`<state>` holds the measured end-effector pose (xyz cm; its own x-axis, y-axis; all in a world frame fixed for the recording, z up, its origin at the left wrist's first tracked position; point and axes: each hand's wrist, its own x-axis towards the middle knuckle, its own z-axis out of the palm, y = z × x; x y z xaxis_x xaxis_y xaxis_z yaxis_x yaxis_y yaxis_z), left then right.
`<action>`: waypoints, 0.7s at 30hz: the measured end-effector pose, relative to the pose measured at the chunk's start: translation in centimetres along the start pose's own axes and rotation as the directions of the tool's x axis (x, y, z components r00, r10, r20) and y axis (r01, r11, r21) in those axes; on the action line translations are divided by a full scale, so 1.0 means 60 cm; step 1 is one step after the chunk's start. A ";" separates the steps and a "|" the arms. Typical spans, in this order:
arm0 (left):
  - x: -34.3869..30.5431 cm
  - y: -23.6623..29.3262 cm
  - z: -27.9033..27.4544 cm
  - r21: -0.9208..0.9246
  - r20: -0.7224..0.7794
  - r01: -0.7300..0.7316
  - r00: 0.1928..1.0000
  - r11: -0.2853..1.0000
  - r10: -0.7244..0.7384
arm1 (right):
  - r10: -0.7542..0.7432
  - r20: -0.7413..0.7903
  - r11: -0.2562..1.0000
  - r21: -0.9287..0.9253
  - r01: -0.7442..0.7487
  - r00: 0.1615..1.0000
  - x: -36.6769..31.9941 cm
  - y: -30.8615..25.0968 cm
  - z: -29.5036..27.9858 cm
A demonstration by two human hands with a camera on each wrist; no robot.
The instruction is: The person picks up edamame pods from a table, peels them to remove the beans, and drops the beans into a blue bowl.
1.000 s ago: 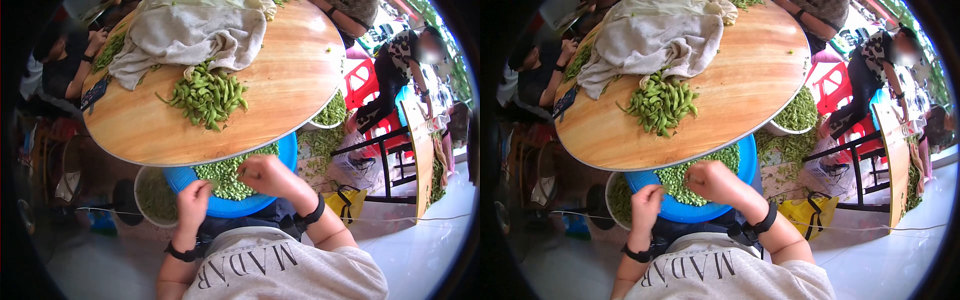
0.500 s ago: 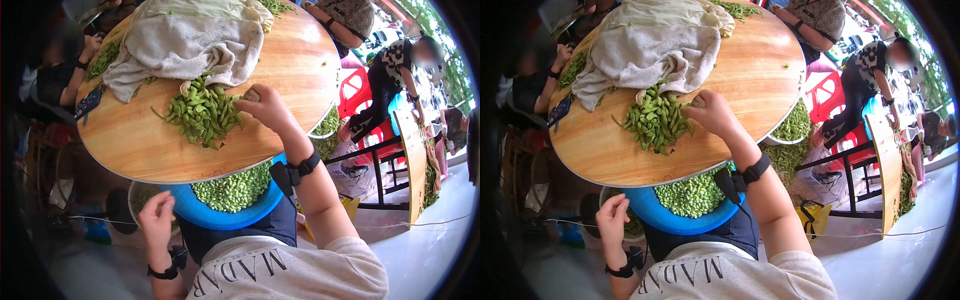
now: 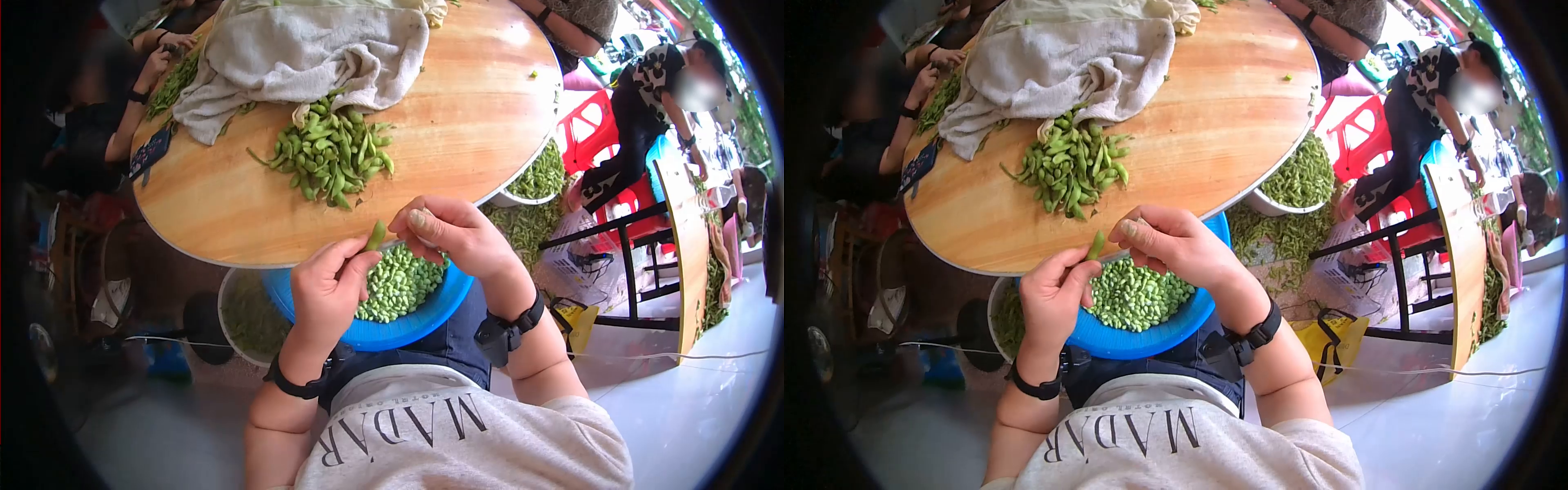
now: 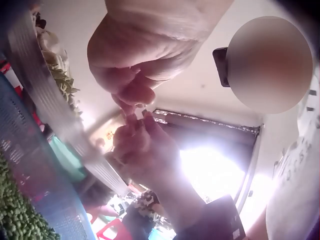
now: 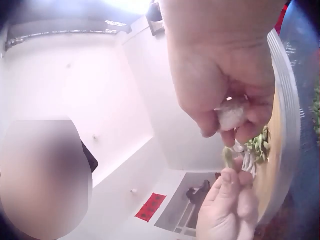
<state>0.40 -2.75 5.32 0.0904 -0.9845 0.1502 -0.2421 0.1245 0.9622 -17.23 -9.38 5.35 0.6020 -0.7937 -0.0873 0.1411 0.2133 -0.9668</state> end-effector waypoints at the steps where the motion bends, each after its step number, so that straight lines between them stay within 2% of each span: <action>1: -0.008 0.002 -0.002 -0.036 0.002 0.011 1.000 0.999 -0.011 | -0.005 0.007 1.000 -0.012 0.005 1.000 -0.005 0.010 0.003; 2: -0.014 0.003 -0.004 -0.074 0.003 0.019 1.000 0.997 -0.019 | -0.012 0.014 1.000 -0.028 0.012 1.000 -0.008 0.015 0.007; 3: -0.020 0.002 -0.005 -0.052 0.001 0.006 1.000 0.999 -0.006 | 0.017 0.047 0.999 0.033 -0.018 0.999 -0.013 0.015 0.018; 4: -0.025 0.005 -0.007 0.000 0.003 -0.014 1.000 1.000 0.014 | 0.060 0.095 0.993 0.093 -0.069 0.994 -0.016 0.021 0.024; 6: -0.031 0.011 -0.009 0.099 0.004 -0.059 0.998 0.993 0.059 | 0.051 0.081 0.993 0.098 -0.059 0.995 -0.023 0.016 0.042; 9: -0.040 0.002 -0.009 0.253 -0.022 -0.239 0.967 0.938 0.253 | 0.032 0.084 0.996 0.080 -0.039 0.996 -0.028 0.026 0.063; 12: -0.045 0.014 -0.009 0.328 -0.041 -0.326 0.933 0.887 0.358 | 0.041 0.041 0.998 0.051 -0.043 0.998 -0.030 0.022 0.079; 15: -0.054 0.021 -0.015 0.377 -0.022 -0.300 0.943 0.876 0.332 | 0.070 0.059 0.987 0.143 -0.077 0.996 -0.031 0.018 0.085; 18: -0.054 0.012 -0.016 0.374 -0.037 -0.373 0.909 0.849 0.416 | 0.043 0.059 0.996 0.072 -0.047 0.997 -0.029 0.018 0.089; 21: -0.057 0.008 -0.016 0.388 -0.041 -0.351 0.917 0.852 0.396 | 0.030 0.017 1.000 0.006 -0.030 0.999 -0.026 0.024 0.095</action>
<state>0.91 0.81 5.51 0.0266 -0.8486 0.5284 -0.6133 0.4035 0.6790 -13.49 -4.58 5.45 0.6191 -0.7773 -0.1119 0.1280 0.2404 -0.9622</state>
